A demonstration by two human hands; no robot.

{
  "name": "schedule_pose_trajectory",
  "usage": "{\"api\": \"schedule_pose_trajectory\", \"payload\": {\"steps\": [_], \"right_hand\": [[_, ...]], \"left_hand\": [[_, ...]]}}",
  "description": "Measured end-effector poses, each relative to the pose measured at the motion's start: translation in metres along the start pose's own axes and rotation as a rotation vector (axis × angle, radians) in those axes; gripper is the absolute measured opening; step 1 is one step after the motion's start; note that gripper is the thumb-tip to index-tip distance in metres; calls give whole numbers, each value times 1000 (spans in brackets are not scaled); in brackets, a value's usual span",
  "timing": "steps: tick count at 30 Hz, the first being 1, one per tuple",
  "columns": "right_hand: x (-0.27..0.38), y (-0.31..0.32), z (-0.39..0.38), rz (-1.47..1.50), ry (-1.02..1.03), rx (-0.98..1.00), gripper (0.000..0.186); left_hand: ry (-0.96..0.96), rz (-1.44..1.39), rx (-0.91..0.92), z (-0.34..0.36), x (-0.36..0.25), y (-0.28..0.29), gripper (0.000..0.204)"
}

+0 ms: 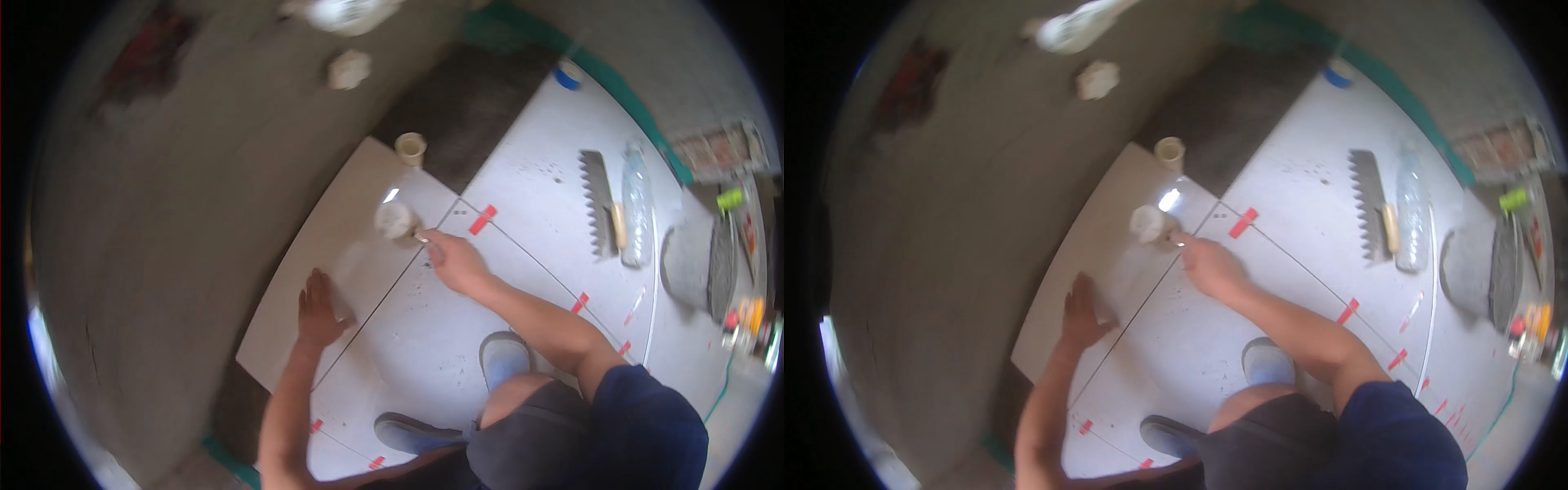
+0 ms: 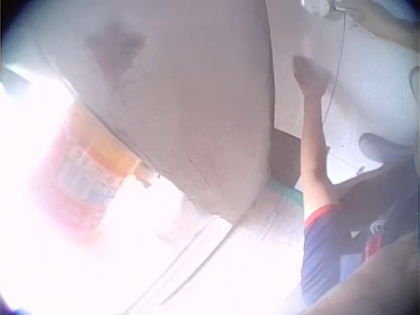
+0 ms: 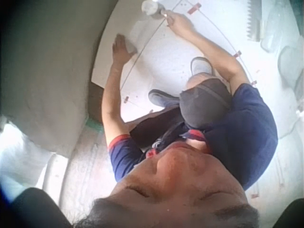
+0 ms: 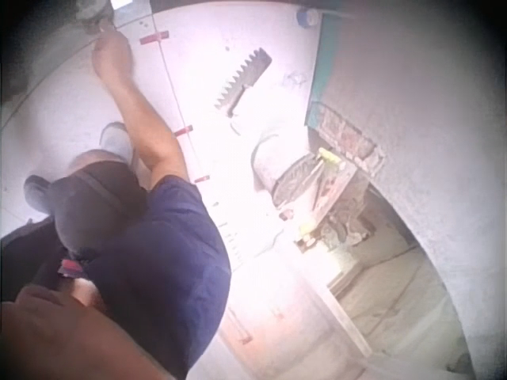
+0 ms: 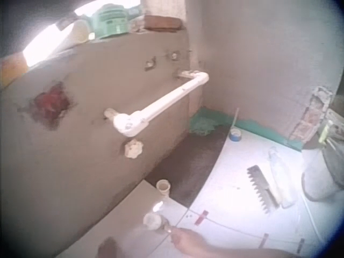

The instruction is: The person lays floor tiles using a notched trowel, a water bottle, and a rubber mallet, and then uses a power tile cutter to trim a tile.

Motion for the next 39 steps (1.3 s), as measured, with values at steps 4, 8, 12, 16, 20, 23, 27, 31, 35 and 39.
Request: {"api": "schedule_pose_trajectory", "payload": {"steps": [4, 8, 12, 16, 20, 23, 27, 31, 35, 39], "right_hand": [[-2, -3, 0, 57, 84, 17, 33], [20, -7, -6, -45, 232, -23, 33], [64, -33, -18, -152, 114, 209, 32], [98, -95, -39, -15, 515, 292, 33], [117, -167, -45, -133, 685, 416, 35], [121, -192, -53, -217, 709, 459, 36], [123, -214, -64, -200, 653, 538, 37], [132, -225, -68, -219, 705, 540, 37], [140, -229, -72, -203, 701, 525, 36], [124, -223, -58, -128, 380, 715, 34]], "left_hand": [[-9, -52, 250, -86, 63, 0, 95], [410, -216, 147, -182, 55, -46, 97], [773, -222, -296, -206, 11, -112, 97], [836, -234, -427, -207, 5, -129, 97], [878, -317, -353, -211, 9, -118, 100], [880, -336, -368, -214, 11, -116, 101], [883, -336, -414, -216, 13, -117, 101], [891, -331, -432, -216, 13, -110, 101], [930, -362, -359, -218, 10, -115, 100], [1058, -333, -367, -235, 4, -142, 98]]}}
Point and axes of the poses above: each hand's wrist, its own z-axis towards the middle knuckle, its own y-axis out of the back of the hand, x = y × z, the point moved 1 cm from there along z, towards the middle knuckle, and after that the axes turned 3 degrees about -y, right-handed, at the moved point
